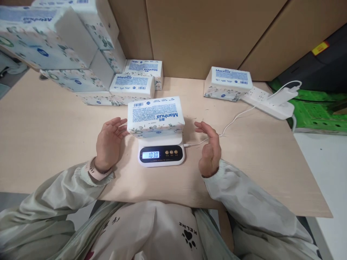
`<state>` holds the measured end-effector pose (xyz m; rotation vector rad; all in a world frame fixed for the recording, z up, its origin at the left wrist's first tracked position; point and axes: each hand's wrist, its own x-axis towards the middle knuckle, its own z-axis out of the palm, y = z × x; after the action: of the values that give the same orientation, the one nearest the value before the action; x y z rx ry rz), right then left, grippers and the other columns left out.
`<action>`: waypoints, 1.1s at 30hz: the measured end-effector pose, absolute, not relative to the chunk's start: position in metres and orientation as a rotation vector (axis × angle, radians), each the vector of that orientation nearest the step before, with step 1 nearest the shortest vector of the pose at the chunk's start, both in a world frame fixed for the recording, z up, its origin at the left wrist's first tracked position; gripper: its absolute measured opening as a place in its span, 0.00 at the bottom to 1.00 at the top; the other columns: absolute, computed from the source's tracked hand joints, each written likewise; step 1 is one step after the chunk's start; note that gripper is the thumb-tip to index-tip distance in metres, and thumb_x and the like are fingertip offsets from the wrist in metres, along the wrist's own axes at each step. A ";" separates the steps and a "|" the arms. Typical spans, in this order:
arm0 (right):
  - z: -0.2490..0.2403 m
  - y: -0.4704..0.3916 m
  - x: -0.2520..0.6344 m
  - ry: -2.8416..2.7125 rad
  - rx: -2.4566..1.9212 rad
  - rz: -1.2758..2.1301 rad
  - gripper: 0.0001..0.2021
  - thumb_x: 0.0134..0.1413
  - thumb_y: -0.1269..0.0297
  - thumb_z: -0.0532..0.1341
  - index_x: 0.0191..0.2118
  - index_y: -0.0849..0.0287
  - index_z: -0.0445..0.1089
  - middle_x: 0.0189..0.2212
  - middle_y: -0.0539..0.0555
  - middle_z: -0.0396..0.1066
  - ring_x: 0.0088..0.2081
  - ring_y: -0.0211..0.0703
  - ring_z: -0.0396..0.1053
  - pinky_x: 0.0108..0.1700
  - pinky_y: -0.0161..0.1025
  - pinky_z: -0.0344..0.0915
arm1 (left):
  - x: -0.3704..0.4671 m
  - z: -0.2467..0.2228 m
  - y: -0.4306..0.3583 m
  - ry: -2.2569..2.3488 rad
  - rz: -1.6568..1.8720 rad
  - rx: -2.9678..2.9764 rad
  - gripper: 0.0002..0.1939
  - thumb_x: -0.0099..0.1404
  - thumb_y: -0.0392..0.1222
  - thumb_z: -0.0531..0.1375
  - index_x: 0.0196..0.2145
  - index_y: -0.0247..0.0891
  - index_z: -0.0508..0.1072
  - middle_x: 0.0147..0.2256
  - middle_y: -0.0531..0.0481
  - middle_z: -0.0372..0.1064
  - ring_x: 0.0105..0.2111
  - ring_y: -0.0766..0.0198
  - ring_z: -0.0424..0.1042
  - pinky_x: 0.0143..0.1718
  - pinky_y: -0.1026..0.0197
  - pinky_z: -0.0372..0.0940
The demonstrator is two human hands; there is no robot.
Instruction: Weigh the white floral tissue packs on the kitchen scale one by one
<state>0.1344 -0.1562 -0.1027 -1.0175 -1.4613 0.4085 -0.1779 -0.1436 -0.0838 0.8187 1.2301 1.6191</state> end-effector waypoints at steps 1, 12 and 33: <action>-0.102 -0.156 0.134 -1.470 -1.027 0.407 0.26 0.73 0.45 0.49 0.68 0.45 0.69 0.58 0.57 0.78 0.52 0.62 0.79 0.58 0.67 0.72 | -0.178 -0.084 -0.143 1.234 1.616 0.823 0.14 0.69 0.52 0.65 0.48 0.43 0.77 0.51 0.43 0.79 0.45 0.57 0.80 0.46 0.56 0.76; -0.097 -0.153 0.138 -1.507 -1.009 0.390 0.26 0.75 0.46 0.48 0.69 0.45 0.68 0.59 0.58 0.77 0.54 0.60 0.79 0.59 0.68 0.72 | -0.179 -0.079 -0.142 1.209 1.598 0.797 0.19 0.64 0.56 0.67 0.47 0.41 0.77 0.49 0.42 0.80 0.44 0.58 0.79 0.45 0.58 0.75; -0.057 -0.122 0.117 -1.884 -1.120 0.613 0.28 0.73 0.44 0.57 0.74 0.42 0.61 0.64 0.56 0.75 0.64 0.58 0.72 0.65 0.64 0.72 | -0.172 -0.028 -0.160 1.375 1.379 1.558 0.22 0.74 0.62 0.62 0.54 0.48 0.86 0.55 0.47 0.80 0.62 0.40 0.71 0.74 0.35 0.55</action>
<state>0.1171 -0.1225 -0.0571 -1.1202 -1.8843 0.6132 -0.1717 -0.1604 -0.0283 1.5582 1.3746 1.3790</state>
